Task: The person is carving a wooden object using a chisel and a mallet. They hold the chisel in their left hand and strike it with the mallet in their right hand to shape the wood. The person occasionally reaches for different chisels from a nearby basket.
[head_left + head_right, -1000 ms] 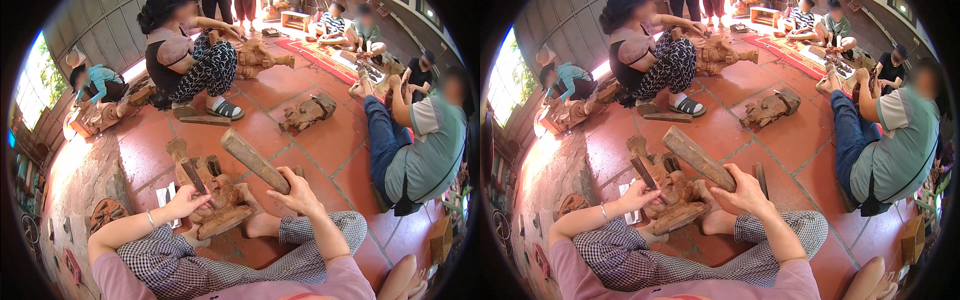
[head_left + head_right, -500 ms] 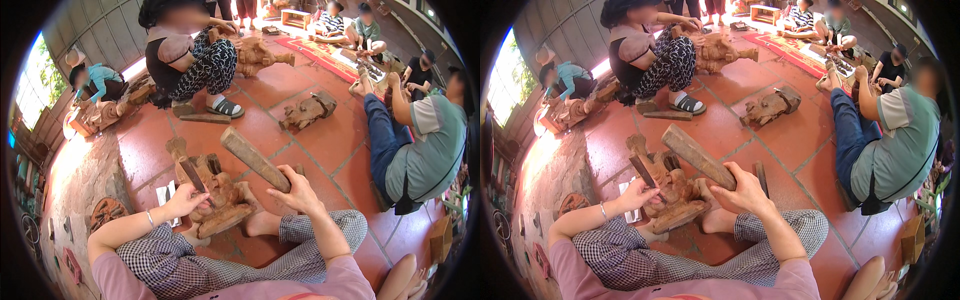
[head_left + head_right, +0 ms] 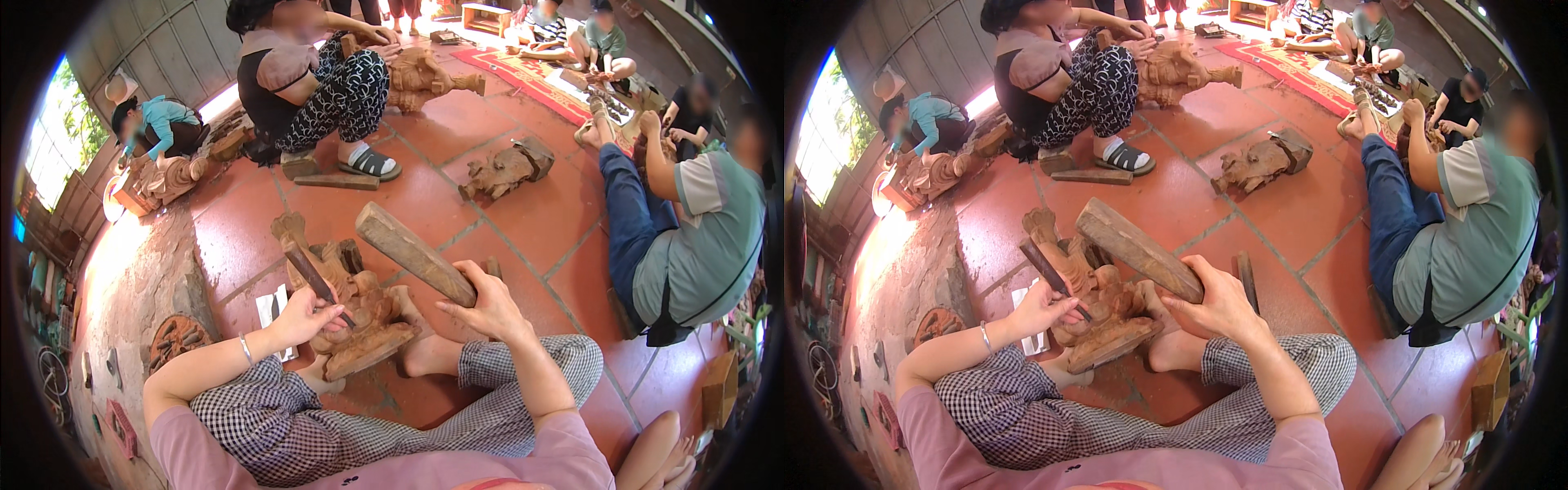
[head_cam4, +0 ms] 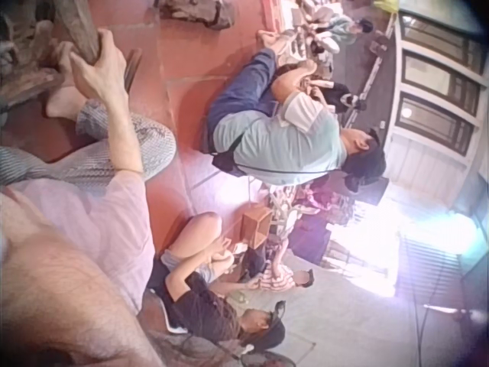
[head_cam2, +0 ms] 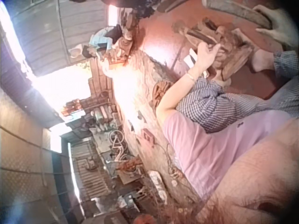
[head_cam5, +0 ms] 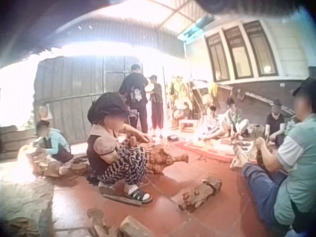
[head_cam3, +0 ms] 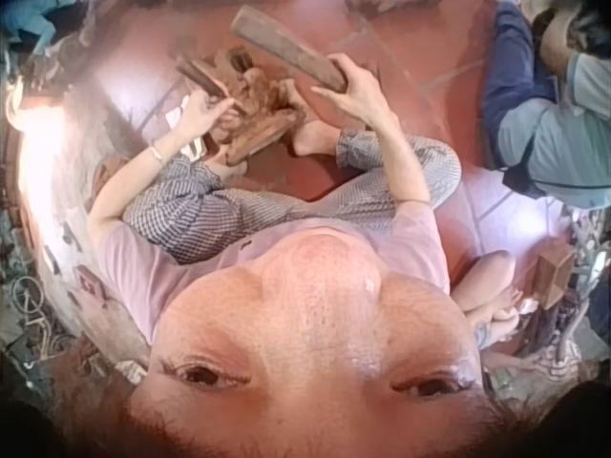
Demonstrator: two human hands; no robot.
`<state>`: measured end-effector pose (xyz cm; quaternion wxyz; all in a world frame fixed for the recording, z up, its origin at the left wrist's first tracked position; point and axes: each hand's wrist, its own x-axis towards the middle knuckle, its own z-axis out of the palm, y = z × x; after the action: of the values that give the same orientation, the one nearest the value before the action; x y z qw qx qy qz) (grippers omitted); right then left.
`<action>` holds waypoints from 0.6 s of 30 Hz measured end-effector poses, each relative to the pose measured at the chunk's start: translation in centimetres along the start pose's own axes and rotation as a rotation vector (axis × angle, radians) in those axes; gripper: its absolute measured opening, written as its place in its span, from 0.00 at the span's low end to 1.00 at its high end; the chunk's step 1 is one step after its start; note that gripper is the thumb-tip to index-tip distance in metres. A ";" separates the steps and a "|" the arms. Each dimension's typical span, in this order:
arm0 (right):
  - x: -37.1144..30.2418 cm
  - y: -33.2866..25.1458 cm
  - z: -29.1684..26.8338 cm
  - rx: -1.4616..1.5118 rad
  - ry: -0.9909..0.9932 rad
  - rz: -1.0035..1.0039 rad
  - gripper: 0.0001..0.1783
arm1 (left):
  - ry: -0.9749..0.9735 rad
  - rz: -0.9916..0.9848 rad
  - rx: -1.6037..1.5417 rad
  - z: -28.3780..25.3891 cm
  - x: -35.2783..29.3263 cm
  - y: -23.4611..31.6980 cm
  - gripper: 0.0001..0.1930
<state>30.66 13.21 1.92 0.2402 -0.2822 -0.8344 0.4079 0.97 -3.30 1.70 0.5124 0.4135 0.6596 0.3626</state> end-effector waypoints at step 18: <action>-0.1 0.1 0.4 -0.011 0.040 -0.045 0.31 | -0.036 0.129 -0.028 0.0 0.0 -0.7 0.09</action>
<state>30.52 13.02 1.58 0.2645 -0.2727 -0.8377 0.3923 0.86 -3.60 1.10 0.5058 0.4542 0.6170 0.3965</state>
